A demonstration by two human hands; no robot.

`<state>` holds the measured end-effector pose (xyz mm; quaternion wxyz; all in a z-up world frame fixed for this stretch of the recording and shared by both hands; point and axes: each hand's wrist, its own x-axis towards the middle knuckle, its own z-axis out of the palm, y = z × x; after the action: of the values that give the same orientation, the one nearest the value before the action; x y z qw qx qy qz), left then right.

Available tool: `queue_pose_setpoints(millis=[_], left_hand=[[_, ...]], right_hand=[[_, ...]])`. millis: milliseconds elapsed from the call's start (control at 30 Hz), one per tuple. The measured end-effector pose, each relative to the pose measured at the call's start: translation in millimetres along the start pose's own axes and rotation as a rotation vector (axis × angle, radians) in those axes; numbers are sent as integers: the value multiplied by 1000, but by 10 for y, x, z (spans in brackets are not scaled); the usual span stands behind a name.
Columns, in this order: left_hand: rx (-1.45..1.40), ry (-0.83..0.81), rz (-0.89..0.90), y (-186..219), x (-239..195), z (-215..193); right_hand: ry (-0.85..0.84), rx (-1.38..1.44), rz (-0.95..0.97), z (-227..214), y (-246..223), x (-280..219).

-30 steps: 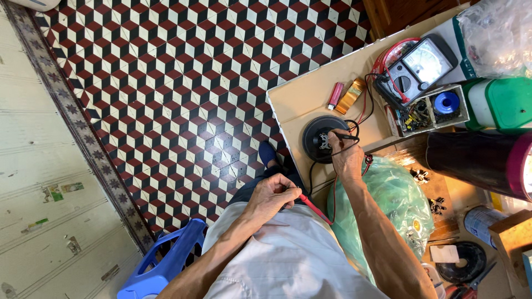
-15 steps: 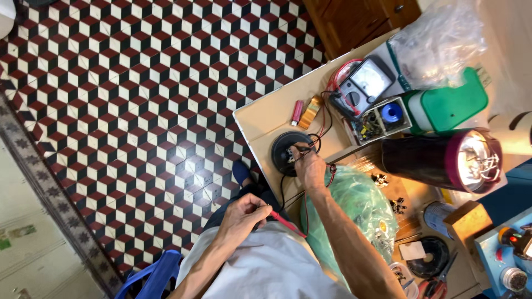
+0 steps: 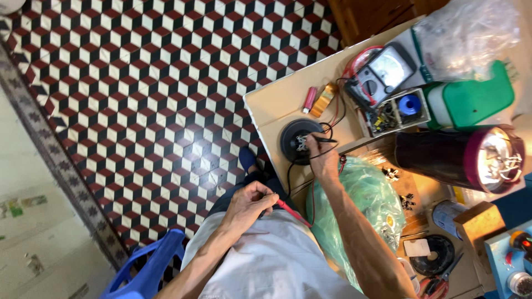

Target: The person tests a small motor with a multimeter, then uses a file to smooth the contacts on several metal commutators. The person handles the motor, multimeter probes, and metal parts on a cluttered workbench.

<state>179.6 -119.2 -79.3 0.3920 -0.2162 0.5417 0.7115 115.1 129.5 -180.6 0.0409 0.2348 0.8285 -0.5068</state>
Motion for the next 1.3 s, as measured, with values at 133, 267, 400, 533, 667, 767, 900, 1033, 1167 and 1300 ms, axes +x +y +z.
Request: queue_pose_setpoints(millis=[133,267,400,533,667,767,900,1033,1167,1300], left_hand=[[-48,-11,-6,-12,4,-11],[-60,-21,-7,23,-13,-2],[-62,-41,11,61,-25,-15],[-70,-33,14,52,-13,-16],[-67,-31,18,40,-14,-36],[-72,-34,18,30,-10,-31],[-55,-35,17,46,-6,-30],[-75,-14,-8,72,24,-8],[-96,1,-16,120,30,5],[-28,4,-10,224,-11,20]], right_hand=[[-83,-85,1,-119,-59,-77],[-96,-139,-147,-190,-174,-163],[-193,-165,-137,-219,-257,-166],[-244,-191,-185,-286,-235,-173],[-250,-245,-111,-285,-213,-194],[-242,-243,-180,-295,-190,-195],[-256,-276,-272,-299,-159,-178],[-235,-275,-343,-310,-56,-185],[-209,-200,-353,-256,132,-200],[-267,329,-32,-162,288,-176]])
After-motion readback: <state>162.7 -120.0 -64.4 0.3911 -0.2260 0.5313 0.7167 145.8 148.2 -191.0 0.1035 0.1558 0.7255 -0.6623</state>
